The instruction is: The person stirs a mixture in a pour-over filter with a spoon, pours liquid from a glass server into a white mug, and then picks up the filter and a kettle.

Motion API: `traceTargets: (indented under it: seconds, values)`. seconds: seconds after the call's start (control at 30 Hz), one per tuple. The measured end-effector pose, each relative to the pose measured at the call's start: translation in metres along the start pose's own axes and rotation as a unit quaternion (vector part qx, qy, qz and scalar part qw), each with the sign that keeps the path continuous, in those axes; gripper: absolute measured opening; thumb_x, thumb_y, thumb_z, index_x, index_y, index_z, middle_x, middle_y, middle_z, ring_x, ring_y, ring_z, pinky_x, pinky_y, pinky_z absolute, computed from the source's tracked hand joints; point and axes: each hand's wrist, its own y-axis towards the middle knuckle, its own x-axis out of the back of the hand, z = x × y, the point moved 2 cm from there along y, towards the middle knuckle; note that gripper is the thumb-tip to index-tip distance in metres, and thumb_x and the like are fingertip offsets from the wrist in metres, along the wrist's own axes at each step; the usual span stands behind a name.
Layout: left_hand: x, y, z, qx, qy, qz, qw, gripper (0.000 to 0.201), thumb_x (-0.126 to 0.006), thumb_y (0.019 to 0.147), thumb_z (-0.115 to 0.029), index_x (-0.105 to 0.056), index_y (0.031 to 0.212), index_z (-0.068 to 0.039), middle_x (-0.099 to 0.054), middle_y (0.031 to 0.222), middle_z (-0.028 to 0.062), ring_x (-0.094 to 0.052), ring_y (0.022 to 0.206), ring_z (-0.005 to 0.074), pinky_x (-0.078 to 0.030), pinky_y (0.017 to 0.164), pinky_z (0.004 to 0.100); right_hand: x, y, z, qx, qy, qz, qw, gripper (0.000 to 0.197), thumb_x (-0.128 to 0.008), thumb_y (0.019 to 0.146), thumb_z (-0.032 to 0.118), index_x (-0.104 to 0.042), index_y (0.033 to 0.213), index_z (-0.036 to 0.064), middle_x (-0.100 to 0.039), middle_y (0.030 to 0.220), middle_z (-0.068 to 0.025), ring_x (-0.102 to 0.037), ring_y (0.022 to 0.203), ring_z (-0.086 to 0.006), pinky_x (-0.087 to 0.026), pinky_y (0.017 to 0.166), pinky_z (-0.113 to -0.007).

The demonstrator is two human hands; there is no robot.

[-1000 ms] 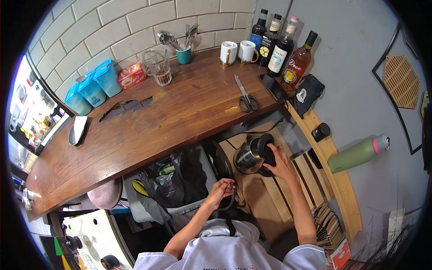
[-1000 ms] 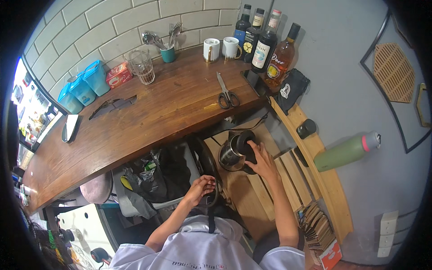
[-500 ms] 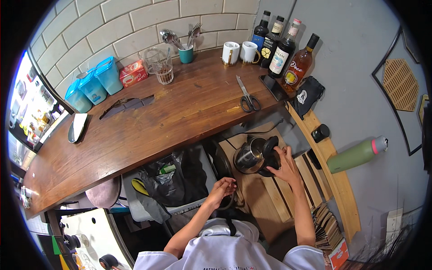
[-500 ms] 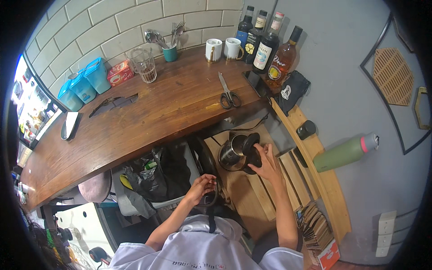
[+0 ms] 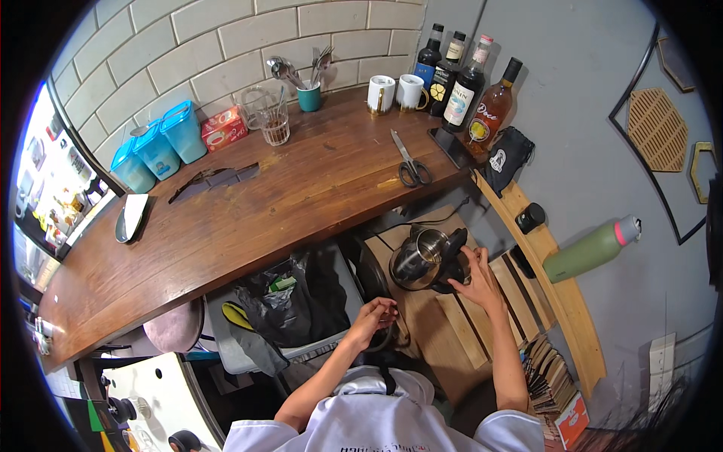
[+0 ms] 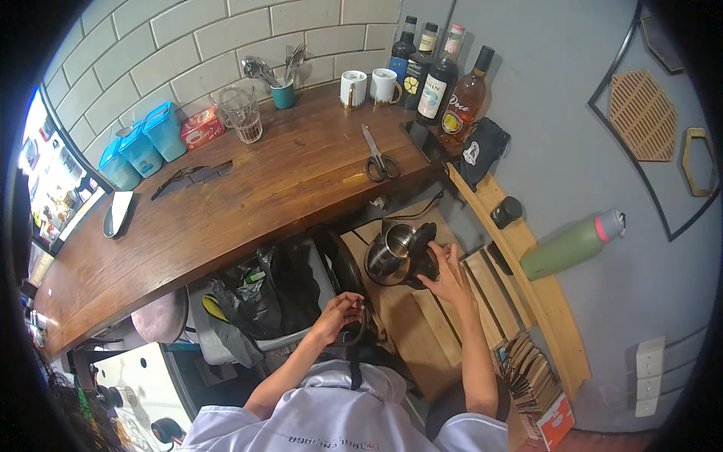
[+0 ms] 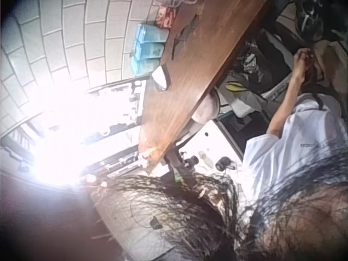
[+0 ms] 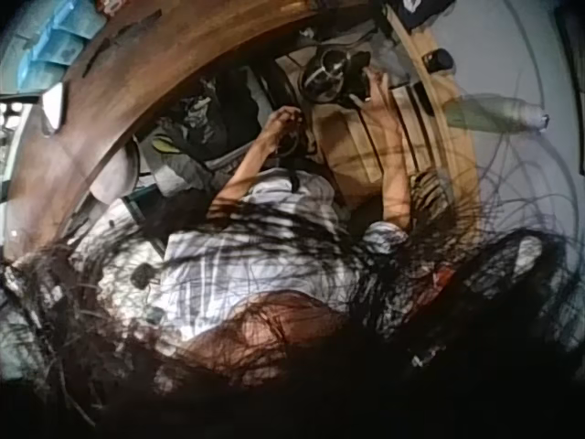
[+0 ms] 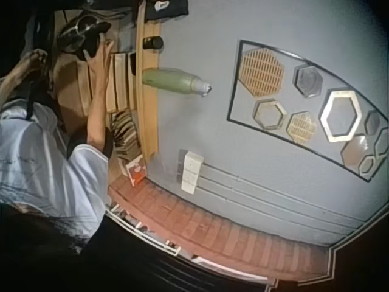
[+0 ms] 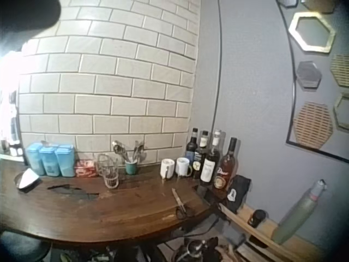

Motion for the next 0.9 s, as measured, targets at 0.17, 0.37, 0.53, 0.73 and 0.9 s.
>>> traceTargets:
  seconds: [0.17,0.37,0.53,0.73,0.9]
  values:
    - [0.001,-0.004,0.002,0.004,0.014,0.007,1.0,0.017,-0.044,0.097,-0.018,-0.056,0.106,-0.009,-0.059,0.093,0.0013,-0.057,0.086,0.0112,-0.047,0.082,0.0274,-0.006,0.0,-0.005,-0.004,0.004,-0.005,1.0,0.085,-0.08,0.066,0.013,-0.031,0.135,0.0165,-0.037,0.106,-0.0149,-0.052,0.08,-0.0293,-0.049,0.071,-0.04]
    - [0.001,-0.008,0.001,0.004,0.015,0.004,1.0,0.017,-0.045,0.097,-0.019,-0.056,0.105,-0.009,-0.059,0.092,0.0014,-0.057,0.085,0.0112,-0.047,0.082,0.0272,-0.007,-0.001,-0.005,-0.01,0.013,0.004,1.0,0.087,-0.08,0.065,0.011,-0.029,0.136,0.0163,-0.037,0.108,-0.0154,-0.052,0.078,-0.0275,-0.049,0.07,-0.039]
    - [0.0,-0.009,0.003,0.004,0.02,0.01,1.0,0.018,-0.045,0.097,-0.019,-0.056,0.105,-0.008,-0.059,0.091,0.0012,-0.057,0.085,0.0111,-0.047,0.081,0.0266,-0.008,0.001,0.002,-0.064,0.036,0.023,0.997,0.087,-0.078,0.064,0.008,-0.03,0.136,0.0171,-0.037,0.108,-0.0193,-0.053,0.093,-0.0403,-0.049,0.076,-0.046]
    - [-0.005,-0.009,0.003,0.011,0.029,0.017,0.999,0.018,-0.045,0.096,-0.019,-0.056,0.106,-0.008,-0.059,0.092,0.0022,-0.057,0.087,0.0118,-0.047,0.082,0.0271,-0.001,0.021,0.018,-0.043,-0.086,0.042,0.994,0.086,-0.077,0.066,0.008,-0.031,0.136,0.0244,-0.038,0.108,-0.0189,-0.054,0.094,-0.0404,-0.049,0.076,-0.047]
    - [-0.005,-0.011,0.003,0.015,0.031,0.011,0.999,0.018,-0.045,0.096,-0.018,-0.055,0.107,-0.008,-0.058,0.093,0.0029,-0.057,0.088,0.0124,-0.047,0.082,0.0276,-0.005,0.03,0.026,-0.035,-0.11,0.064,0.991,0.087,-0.082,0.059,0.008,-0.038,0.133,0.0237,-0.038,0.111,-0.0174,-0.049,0.1,-0.0383,-0.045,0.086,-0.043]
